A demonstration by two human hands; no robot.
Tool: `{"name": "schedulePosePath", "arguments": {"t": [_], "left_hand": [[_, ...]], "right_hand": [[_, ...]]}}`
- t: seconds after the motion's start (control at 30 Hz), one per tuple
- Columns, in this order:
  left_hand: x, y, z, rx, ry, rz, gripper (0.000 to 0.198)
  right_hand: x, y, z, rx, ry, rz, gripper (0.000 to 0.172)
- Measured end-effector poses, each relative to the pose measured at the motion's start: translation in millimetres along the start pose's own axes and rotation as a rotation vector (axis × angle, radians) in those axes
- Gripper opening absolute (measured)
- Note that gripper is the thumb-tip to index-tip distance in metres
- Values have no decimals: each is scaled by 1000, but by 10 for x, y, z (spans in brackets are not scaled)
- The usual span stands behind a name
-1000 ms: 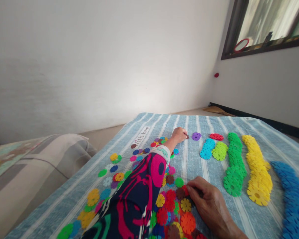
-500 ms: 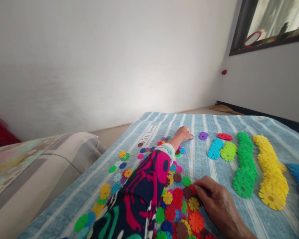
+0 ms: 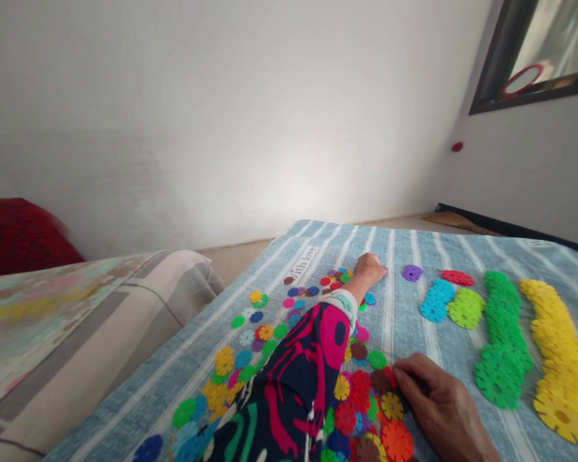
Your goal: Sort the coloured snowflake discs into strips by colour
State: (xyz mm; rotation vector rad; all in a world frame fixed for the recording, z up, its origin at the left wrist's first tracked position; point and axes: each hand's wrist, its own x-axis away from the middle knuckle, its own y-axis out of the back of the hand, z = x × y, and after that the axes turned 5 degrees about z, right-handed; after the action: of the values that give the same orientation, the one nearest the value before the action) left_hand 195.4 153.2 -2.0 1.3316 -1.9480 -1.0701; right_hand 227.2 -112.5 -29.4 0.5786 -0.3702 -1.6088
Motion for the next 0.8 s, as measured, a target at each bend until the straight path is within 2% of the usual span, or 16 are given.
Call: {"name": "schedulePosePath", "arguments": {"t": [0.23,0.47,0.8], "left_hand": [[-146,48,25,36,27,1,17],[-274,114,37,41,-60,74,9],[-365,109,-61,33,-167,125,11]], "right_hand": [[-28,-9,-1,-9,-11,-2,31],[-23,10,66,-22,-1,-12,33],[-29,1,58,2,-16,-12,31]]}}
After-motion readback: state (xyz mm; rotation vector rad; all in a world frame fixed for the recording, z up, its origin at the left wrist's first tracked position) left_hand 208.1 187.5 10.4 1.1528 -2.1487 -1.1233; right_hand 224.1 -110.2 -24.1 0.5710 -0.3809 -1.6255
